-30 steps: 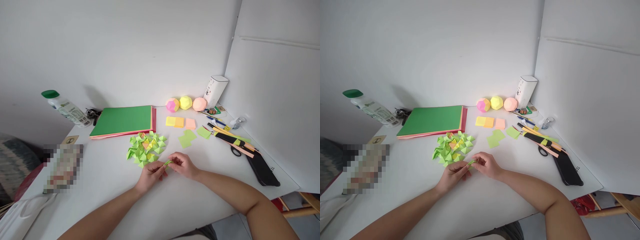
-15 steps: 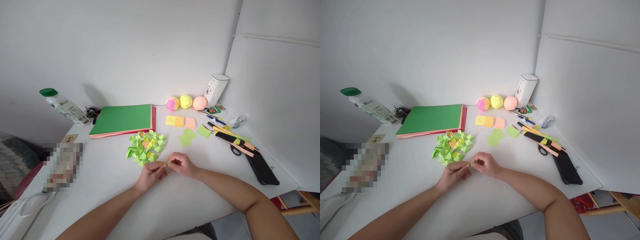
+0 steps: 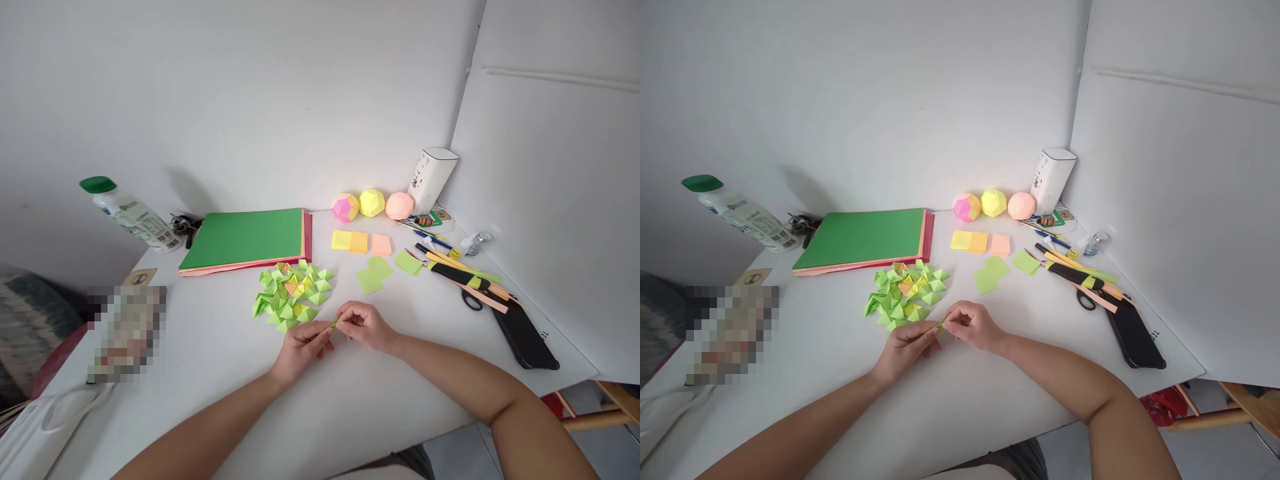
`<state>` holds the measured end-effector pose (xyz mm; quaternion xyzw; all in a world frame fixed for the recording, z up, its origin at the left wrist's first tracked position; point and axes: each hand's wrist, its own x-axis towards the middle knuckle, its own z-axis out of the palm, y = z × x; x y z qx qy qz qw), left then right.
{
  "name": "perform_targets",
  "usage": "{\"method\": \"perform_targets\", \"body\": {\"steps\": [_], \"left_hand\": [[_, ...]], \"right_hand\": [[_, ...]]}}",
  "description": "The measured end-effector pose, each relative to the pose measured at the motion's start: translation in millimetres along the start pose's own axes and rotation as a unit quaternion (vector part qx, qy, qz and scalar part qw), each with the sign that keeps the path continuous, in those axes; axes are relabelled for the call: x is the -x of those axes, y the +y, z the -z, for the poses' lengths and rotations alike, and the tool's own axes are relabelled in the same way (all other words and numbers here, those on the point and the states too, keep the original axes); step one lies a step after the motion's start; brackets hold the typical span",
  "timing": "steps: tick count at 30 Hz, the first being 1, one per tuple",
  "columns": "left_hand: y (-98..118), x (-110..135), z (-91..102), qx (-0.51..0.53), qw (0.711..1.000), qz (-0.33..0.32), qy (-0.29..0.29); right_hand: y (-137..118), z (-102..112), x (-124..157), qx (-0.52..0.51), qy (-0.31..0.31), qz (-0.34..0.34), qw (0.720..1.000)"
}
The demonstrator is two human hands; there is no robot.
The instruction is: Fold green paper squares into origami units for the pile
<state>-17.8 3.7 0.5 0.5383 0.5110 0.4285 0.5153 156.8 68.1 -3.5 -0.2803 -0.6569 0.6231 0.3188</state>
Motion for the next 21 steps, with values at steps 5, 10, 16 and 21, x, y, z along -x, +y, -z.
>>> {"method": "perform_targets", "body": {"steps": [5,10,16,21], "left_hand": [[-1.6,-0.4,-0.1,0.010,1.000,-0.007,-0.001],[-6.0,-0.5,1.5,0.020,1.000,-0.012,-0.004],[-7.0,-0.2,-0.6,0.027,0.999,-0.018,-0.003],[-6.1,0.5,-1.5,0.005,1.000,-0.014,0.002]], "right_hand": [[-0.5,0.4,0.6,0.003,0.000,-0.026,1.000],[-1.9,1.1,0.0,0.005,-0.003,-0.037,0.999],[-2.3,2.5,-0.7,0.015,-0.019,-0.060,0.998],[0.1,3.1,-1.9,-0.008,-0.014,-0.037,0.999]]}}
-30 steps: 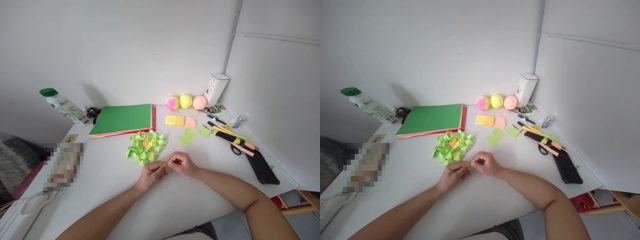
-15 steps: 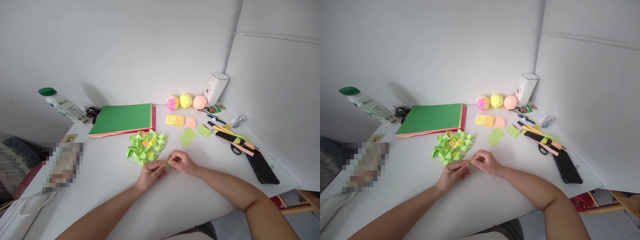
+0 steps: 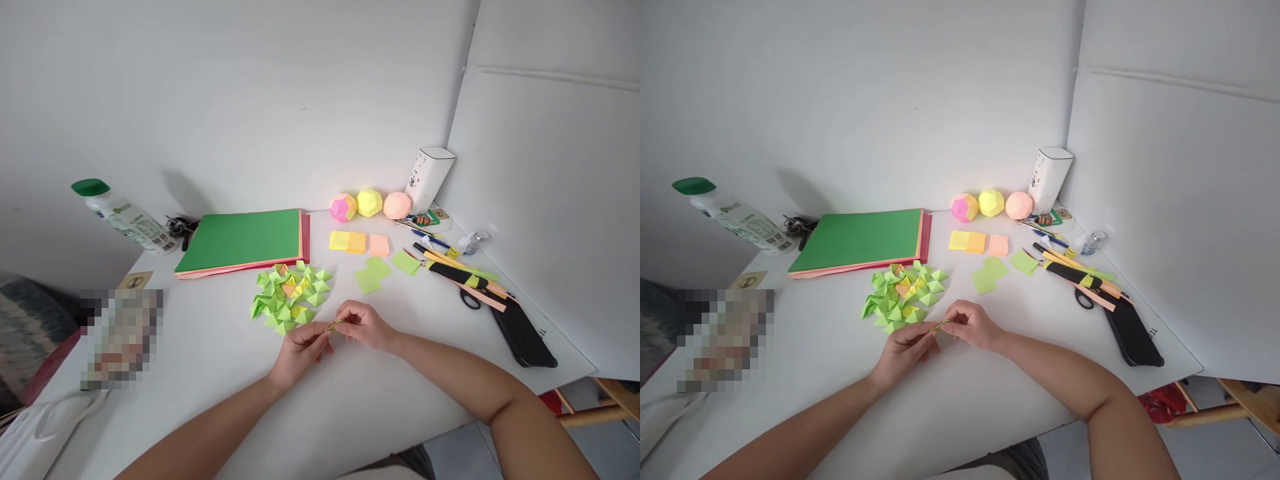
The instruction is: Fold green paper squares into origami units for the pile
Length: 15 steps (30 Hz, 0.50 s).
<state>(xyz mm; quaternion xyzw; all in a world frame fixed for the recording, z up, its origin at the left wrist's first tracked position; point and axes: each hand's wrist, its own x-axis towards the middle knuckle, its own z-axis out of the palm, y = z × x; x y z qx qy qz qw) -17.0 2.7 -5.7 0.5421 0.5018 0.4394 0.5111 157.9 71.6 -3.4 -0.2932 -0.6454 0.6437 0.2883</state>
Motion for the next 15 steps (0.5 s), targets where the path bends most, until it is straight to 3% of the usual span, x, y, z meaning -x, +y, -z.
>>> {"method": "perform_targets", "body": {"steps": [15], "left_hand": [[2.6,-3.7,2.2,-0.043,0.999,0.003,-0.031]], "right_hand": [[6.8,-0.6,-4.4,0.004,0.019,0.046,0.999]]}}
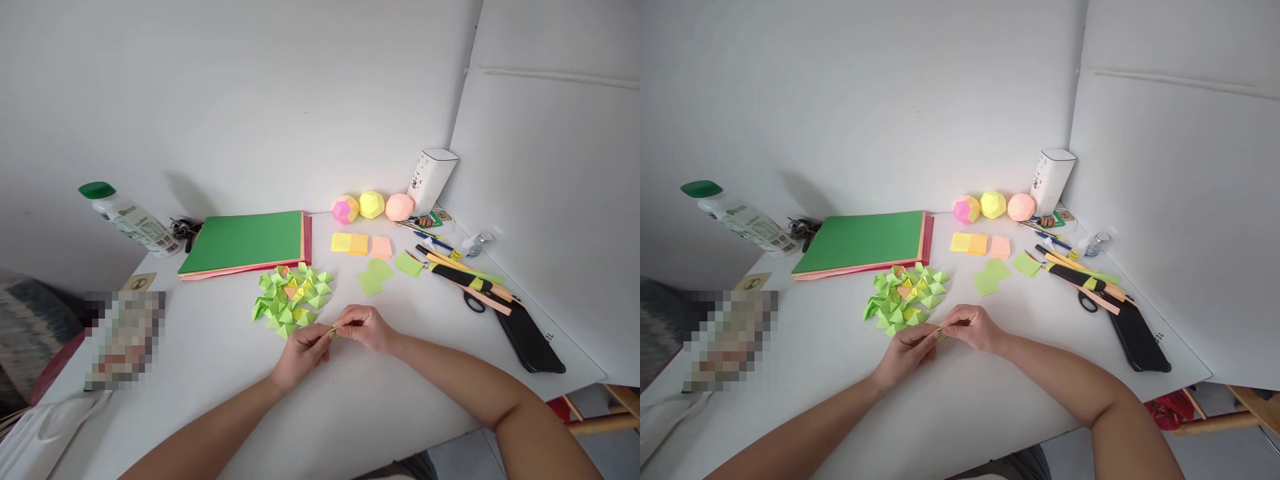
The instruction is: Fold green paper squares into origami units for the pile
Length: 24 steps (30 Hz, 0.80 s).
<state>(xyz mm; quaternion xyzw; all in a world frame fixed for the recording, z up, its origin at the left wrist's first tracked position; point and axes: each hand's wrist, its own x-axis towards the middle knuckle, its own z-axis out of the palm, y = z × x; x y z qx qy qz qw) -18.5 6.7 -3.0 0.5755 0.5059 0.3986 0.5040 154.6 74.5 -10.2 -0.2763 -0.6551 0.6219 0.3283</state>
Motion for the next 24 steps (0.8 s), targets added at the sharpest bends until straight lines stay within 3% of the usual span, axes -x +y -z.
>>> {"method": "perform_targets", "body": {"steps": [14,24], "left_hand": [[3.9,4.1,1.0,-0.076,0.996,-0.051,0.004],[3.0,4.1,-0.4,-0.086,0.994,-0.060,0.013]], "right_hand": [[-6.8,-0.1,2.8,0.016,-0.027,-0.047,0.998],[-6.1,-0.5,2.3,0.002,-0.019,-0.030,0.999]]}}
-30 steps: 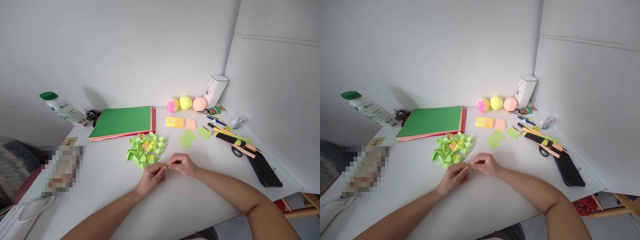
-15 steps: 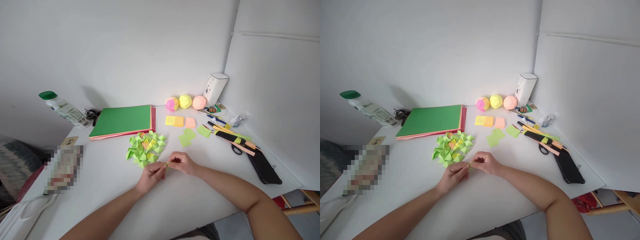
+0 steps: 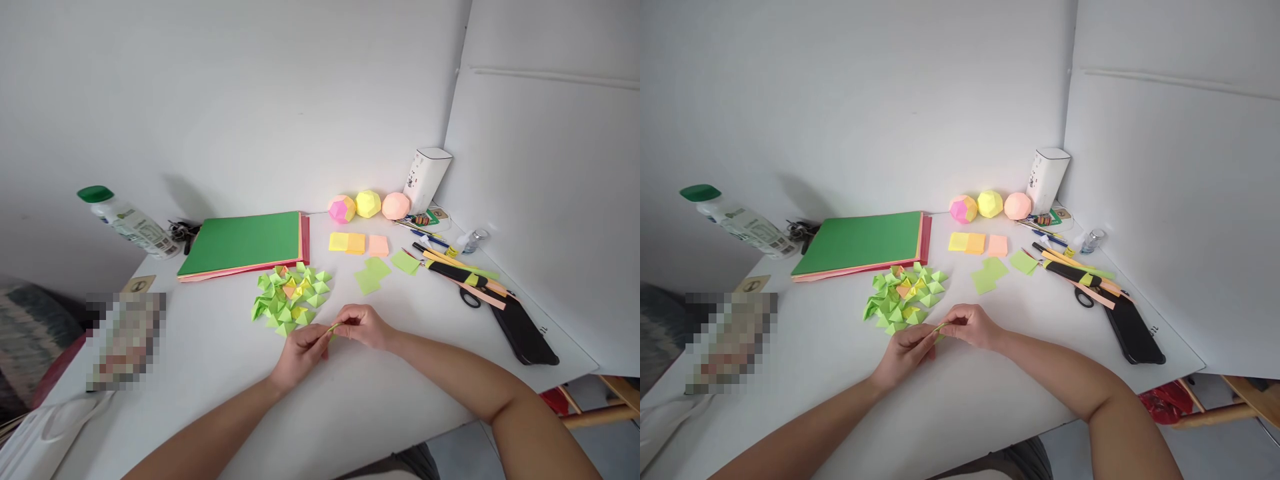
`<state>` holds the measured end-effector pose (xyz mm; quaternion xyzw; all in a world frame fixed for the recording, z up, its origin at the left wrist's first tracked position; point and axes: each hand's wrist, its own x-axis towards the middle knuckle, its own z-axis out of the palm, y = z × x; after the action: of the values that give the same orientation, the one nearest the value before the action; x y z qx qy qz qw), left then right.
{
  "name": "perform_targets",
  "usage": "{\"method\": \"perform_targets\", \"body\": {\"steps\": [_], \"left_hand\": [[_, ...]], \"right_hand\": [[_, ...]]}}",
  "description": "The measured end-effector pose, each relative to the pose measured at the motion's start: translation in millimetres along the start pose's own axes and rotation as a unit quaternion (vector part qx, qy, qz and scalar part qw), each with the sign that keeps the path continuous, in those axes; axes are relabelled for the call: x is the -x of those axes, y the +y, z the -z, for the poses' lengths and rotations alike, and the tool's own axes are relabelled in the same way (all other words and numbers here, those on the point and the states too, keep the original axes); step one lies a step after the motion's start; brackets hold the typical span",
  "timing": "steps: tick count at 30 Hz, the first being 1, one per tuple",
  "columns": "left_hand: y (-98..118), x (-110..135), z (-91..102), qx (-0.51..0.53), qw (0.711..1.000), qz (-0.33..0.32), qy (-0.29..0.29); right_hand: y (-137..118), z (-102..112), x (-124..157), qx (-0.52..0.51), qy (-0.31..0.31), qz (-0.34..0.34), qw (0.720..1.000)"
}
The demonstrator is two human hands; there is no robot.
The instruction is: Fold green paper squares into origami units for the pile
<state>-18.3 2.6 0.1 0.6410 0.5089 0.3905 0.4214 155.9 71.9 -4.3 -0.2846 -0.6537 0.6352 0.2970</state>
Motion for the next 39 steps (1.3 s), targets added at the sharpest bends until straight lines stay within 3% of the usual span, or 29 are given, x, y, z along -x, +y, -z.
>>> {"method": "perform_targets", "body": {"steps": [7,13,20,26,33,39], "left_hand": [[-1,-1,-0.1,0.006,1.000,0.009,-0.001],[-4,2,-2.1,0.042,0.996,0.078,-0.019],[3,1,0.4,0.077,0.991,0.098,-0.040],[7,1,-0.3,0.132,0.981,0.139,-0.023],[5,2,0.4,0.129,0.982,0.128,-0.041],[1,2,-2.1,0.086,0.989,0.114,-0.043]], "right_hand": [[2,1,0,0.003,-0.011,-0.010,1.000],[-1,0,1,0.024,-0.004,-0.001,1.000],[-5,-2,3,0.031,-0.005,0.000,1.000],[-3,-2,3,0.067,-0.008,0.035,0.997],[3,-6,4,0.102,-0.036,0.080,0.991],[0,-6,6,0.095,-0.040,0.036,0.994]]}}
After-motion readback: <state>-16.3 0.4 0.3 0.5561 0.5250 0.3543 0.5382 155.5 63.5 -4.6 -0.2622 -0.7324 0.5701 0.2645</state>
